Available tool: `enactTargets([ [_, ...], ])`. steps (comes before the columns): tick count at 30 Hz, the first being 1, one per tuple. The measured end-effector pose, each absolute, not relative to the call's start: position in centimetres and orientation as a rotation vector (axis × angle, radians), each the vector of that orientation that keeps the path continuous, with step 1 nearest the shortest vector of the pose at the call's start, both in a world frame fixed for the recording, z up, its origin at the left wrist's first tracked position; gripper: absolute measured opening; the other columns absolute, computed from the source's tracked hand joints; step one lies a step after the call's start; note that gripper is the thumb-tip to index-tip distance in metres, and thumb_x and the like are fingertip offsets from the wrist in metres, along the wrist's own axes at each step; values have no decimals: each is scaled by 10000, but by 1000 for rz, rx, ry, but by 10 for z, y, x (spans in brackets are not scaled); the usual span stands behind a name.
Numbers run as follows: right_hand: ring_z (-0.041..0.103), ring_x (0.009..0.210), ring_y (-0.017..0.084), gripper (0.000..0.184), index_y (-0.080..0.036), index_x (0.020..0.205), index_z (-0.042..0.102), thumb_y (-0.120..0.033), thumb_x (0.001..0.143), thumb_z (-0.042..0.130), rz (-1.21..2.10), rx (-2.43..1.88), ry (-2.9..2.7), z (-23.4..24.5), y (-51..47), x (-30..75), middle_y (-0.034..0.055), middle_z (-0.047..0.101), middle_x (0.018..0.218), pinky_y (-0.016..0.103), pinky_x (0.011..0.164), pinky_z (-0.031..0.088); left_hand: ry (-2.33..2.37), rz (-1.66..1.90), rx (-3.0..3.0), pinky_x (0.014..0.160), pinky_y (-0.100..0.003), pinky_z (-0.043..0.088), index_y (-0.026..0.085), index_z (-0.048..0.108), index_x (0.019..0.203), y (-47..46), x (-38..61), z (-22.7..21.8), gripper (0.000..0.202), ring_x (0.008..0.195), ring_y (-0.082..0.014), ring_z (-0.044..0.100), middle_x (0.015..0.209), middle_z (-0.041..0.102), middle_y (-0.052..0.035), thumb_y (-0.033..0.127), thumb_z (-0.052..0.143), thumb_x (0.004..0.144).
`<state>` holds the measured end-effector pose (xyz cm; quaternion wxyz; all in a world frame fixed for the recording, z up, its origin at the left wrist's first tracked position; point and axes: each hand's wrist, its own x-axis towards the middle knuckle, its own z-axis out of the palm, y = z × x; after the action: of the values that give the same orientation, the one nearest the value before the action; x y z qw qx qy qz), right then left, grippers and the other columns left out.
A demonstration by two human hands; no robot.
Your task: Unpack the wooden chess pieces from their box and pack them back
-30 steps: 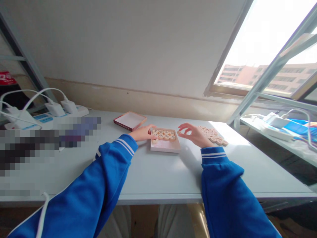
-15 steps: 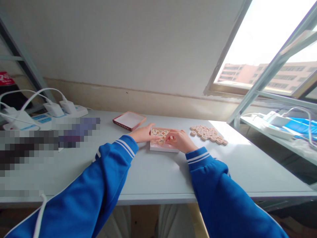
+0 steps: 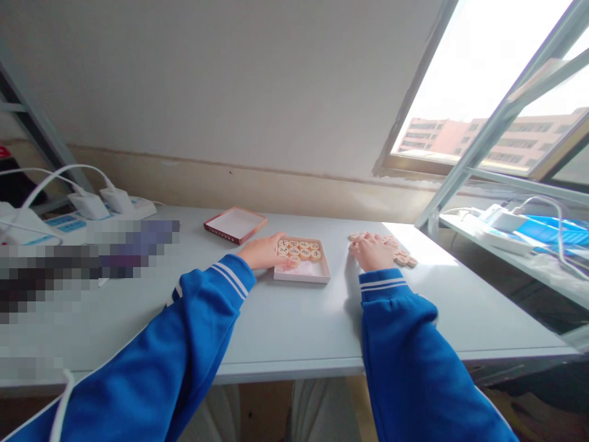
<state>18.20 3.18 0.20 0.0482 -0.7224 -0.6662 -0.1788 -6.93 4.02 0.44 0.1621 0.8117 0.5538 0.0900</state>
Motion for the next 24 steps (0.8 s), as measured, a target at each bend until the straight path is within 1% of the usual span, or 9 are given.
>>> enactTargets([
  [2, 468, 1052, 291, 227, -179, 935, 612, -132, 763, 471, -512, -2274, -2002, 0, 33, 188, 143, 574, 1096, 446, 832, 296, 1583, 246, 2313, 848, -316, 366, 188, 285, 1312, 39, -69, 6, 872, 1115, -268, 462, 1253, 482, -103, 660, 493, 609],
  [3, 465, 1063, 281, 217, -182, 933, 608, -140, 762, 480, -475, -2275, -2007, 0, 33, 189, 133, 573, 1104, 441, 851, 292, 1581, 243, 2310, 849, -319, 367, 188, 284, 1312, 39, -69, 6, 872, 1113, -270, 464, 1252, 483, -101, 660, 493, 609],
  [6, 462, 1076, 258, 167, -183, 908, 594, -218, 759, 525, -376, -2230, -2035, 1, 32, 185, 107, 576, 1104, 410, 868, 304, 1566, 240, 2305, 848, -319, 374, 186, 281, 1312, 39, -69, 6, 883, 1099, -270, 477, 1254, 482, -96, 664, 497, 602],
  [9, 485, 1045, 237, 147, -187, 889, 581, -249, 772, 519, -325, -2196, -2023, 3, 32, 180, 91, 593, 1068, 375, 849, 329, 1561, 246, 2304, 863, -320, 371, 184, 269, 1317, 39, -69, 6, 885, 1111, -265, 469, 1271, 469, -91, 656, 503, 606],
  [14, 541, 931, 217, 84, -165, 810, 579, -188, 762, 513, -208, -2119, -1999, 1, 37, 178, 89, 629, 941, 335, 777, 374, 1558, 256, 2305, 864, -322, 377, 192, 280, 1311, 38, -70, 7, 852, 1119, -267, 464, 1269, 474, -79, 639, 507, 621],
  [17, 561, 838, 188, 99, -174, 834, 571, -219, 751, 540, -53, -1908, -2006, 1, 39, 177, 57, 640, 892, 317, 738, 398, 1561, 265, 2306, 863, -330, 380, 189, 282, 1310, 38, -70, 7, 813, 1103, -268, 480, 1262, 480, -84, 631, 474, 654],
  [20, 567, 748, 136, 162, -188, 870, 569, -280, 736, 570, 292, -1485, -2153, 7, 35, 169, 20, 636, 910, 275, 700, 424, 1581, 274, 2315, 862, -343, 383, 187, 298, 1302, 38, -69, 5, 747, 1095, -269, 487, 1246, 493, -97, 617, 415, 702],
  [22, 566, 736, 120, 183, -190, 868, 581, -278, 709, 602, 484, -1234, -2271, 11, 31, 160, 9, 636, 887, 247, 680, 431, 1603, 278, 2333, 854, -352, 389, 185, 307, 1296, 38, -69, 4, 732, 1088, -276, 492, 1231, 504, -108, 604, 421, 706],
  [24, 561, 717, 115, 169, -189, 845, 597, -238, 685, 622, 537, -1122, -2336, 12, 27, 151, 0, 638, 822, 234, 662, 429, 1622, 282, 2347, 841, -356, 398, 186, 316, 1288, 37, -68, 4, 731, 1072, -283, 503, 1207, 522, -114, 590, 450, 695],
])
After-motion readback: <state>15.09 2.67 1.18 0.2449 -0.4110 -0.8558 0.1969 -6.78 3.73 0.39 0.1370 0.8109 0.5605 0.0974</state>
